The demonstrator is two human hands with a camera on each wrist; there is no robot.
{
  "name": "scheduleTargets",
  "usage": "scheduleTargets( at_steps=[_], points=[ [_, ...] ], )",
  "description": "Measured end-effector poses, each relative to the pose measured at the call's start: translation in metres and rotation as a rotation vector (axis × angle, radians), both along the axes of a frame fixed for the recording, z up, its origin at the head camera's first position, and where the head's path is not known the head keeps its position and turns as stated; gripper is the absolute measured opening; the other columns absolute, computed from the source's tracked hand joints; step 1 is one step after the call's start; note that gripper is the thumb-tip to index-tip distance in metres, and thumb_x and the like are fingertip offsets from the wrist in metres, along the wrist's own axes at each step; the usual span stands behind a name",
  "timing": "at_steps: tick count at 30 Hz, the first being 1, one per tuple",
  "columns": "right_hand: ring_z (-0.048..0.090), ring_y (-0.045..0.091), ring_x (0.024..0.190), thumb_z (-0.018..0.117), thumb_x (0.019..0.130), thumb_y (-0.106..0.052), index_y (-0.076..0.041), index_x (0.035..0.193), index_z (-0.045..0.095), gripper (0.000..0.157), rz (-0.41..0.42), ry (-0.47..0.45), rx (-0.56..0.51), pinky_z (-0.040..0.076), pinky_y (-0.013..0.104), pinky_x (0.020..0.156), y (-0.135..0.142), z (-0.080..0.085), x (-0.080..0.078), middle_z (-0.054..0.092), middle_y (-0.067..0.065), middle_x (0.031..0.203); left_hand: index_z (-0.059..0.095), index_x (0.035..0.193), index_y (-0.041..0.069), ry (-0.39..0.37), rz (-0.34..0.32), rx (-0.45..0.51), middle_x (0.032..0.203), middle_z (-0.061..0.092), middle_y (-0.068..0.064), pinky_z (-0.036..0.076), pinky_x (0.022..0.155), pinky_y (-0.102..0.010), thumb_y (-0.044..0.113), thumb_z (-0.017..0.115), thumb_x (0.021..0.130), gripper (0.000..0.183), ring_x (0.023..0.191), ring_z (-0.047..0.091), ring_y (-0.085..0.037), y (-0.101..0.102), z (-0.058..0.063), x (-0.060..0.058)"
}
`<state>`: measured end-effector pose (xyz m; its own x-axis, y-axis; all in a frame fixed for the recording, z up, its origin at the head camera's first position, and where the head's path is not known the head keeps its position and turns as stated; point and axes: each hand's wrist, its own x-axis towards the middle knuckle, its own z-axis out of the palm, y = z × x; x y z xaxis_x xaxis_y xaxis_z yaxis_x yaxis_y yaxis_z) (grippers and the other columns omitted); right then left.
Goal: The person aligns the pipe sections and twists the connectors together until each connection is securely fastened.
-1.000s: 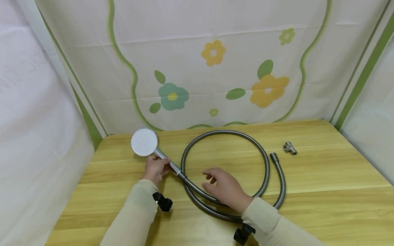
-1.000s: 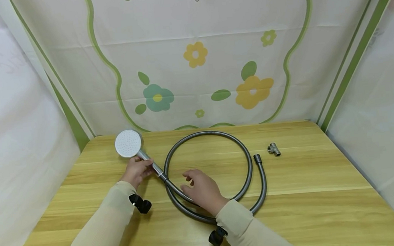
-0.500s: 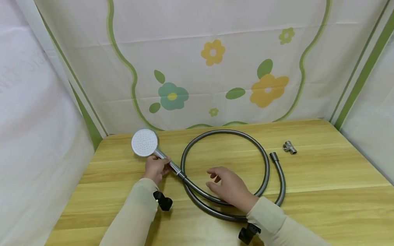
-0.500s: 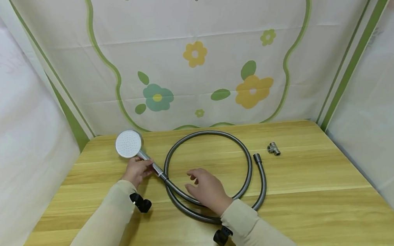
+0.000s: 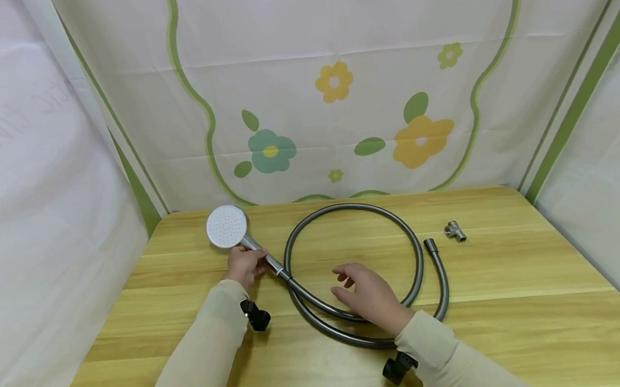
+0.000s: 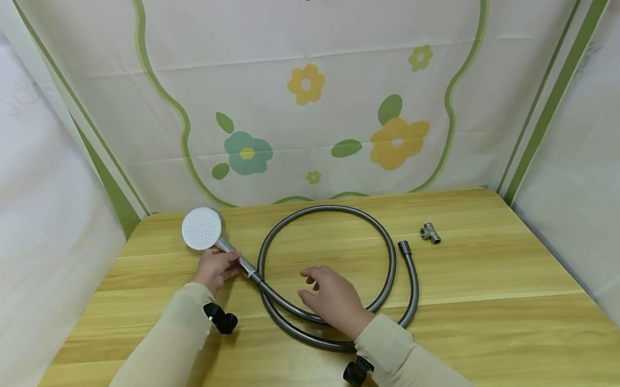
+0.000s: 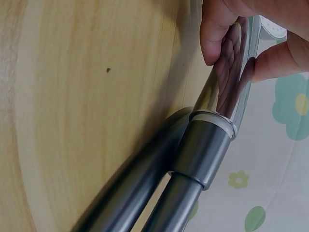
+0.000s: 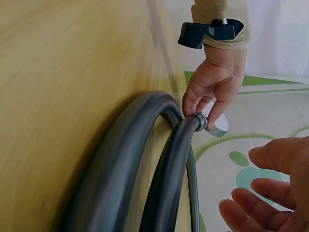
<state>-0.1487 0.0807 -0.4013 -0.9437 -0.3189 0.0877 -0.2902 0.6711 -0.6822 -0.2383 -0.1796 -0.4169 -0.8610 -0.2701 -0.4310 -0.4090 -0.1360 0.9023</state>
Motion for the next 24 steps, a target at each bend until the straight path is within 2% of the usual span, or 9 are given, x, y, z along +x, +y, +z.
scheduleTargets(
  at_steps=[6,17,24],
  points=[
    [0.062,0.019,0.093,0.069,0.09,-0.021,-0.006,0.123,0.063,0.037,-0.01,-0.002,0.014,0.052,0.038,0.074,0.001,-0.001,-0.001,0.064,0.003,0.107,0.037,0.132,-0.006,-0.008,-0.004,-0.006,0.117,0.049,-0.019,0.049,0.084,-0.037,-0.002,0.058,0.093,0.044,0.092,0.056,-0.023,0.0,-0.001,-0.001],
    [0.061,0.019,0.093,0.07,0.089,-0.021,-0.006,0.122,0.064,0.036,-0.016,0.02,0.029,0.051,0.037,0.074,0.007,0.002,0.001,0.064,0.003,0.106,0.035,0.136,-0.006,-0.02,-0.025,-0.001,0.123,0.048,-0.02,0.046,0.095,-0.042,-0.001,0.055,0.096,0.046,0.105,0.054,-0.028,0.0,-0.002,-0.001],
    [0.061,0.016,0.091,0.07,0.089,-0.021,-0.007,0.121,0.065,0.035,-0.01,0.037,0.064,0.051,0.034,0.071,0.012,0.001,0.001,0.064,0.002,0.105,0.037,0.135,-0.006,-0.033,-0.031,-0.011,0.121,0.049,-0.019,0.047,0.095,-0.042,0.001,0.055,0.096,0.044,0.103,0.055,-0.026,0.0,-0.002,-0.002]
  ],
)
